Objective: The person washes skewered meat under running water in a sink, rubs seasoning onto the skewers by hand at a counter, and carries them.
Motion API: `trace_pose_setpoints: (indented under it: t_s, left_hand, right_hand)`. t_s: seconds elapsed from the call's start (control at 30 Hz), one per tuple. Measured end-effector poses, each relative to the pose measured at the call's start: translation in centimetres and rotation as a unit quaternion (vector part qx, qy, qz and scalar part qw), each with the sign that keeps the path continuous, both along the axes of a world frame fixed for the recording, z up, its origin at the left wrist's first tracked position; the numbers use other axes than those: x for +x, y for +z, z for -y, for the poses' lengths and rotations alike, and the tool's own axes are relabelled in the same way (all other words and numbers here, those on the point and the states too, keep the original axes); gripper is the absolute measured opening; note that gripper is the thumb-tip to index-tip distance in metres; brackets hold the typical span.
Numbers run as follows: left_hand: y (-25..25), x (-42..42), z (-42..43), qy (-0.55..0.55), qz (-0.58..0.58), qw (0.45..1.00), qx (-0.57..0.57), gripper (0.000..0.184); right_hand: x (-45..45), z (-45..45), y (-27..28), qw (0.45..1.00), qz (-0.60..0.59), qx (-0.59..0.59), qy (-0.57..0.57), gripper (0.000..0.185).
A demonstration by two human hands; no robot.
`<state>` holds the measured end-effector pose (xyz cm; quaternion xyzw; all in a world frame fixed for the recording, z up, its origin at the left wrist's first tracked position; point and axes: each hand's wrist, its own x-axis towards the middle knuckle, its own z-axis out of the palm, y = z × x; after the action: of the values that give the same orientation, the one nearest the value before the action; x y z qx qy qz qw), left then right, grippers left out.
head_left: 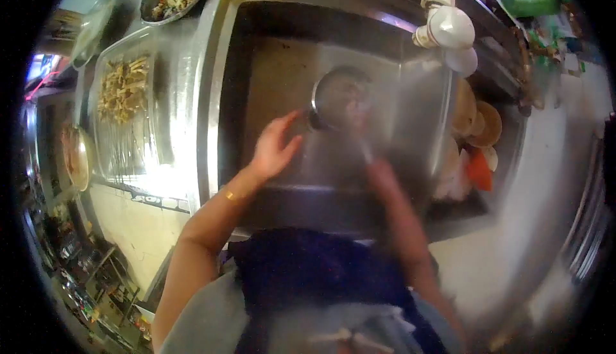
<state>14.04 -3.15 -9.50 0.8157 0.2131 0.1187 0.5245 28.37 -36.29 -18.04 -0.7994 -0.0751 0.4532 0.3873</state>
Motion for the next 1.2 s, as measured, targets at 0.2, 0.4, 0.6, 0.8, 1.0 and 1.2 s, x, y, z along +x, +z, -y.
trace_pose_setpoints:
  t_s: [0.2, 0.4, 0.6, 0.8, 1.0, 1.2]
  left_hand:
    - [9.7, -8.6, -7.4, 0.055, 0.02, 0.938, 0.343, 0.046]
    - [9.0, -14.5, -7.3, 0.008, -0.102, 0.908, 0.407, 0.054]
    - [8.4, -13.5, -6.3, 0.033, -0.086, 0.938, 0.335, 0.066]
    - [8.4, -12.8, -6.7, 0.02, -0.117, 0.935, 0.333, 0.069]
    - [8.3, -12.6, -6.5, 0.016, -0.129, 0.93, 0.344, 0.07]
    - [8.8, -12.4, -6.3, 0.013, -0.143, 0.927, 0.347, 0.067]
  right_hand:
    - [-0.2, -2.8, 2.9, 0.995, -0.094, -0.035, -0.028, 0.029]
    - [0.0, 0.3, -2.4, 0.832, 0.412, -0.28, 0.244, 0.033]
    - [1.1, 0.6, -0.2, 0.952, 0.252, -0.087, 0.15, 0.021]
    - [-0.4, -1.3, 3.3, 0.964, -0.225, -0.046, -0.132, 0.02]
    - [-0.9, -2.7, 1.3, 0.942, 0.262, -0.162, 0.134, 0.044]
    - [-0.3, -4.3, 1.9, 0.887, 0.255, -0.328, 0.202, 0.047]
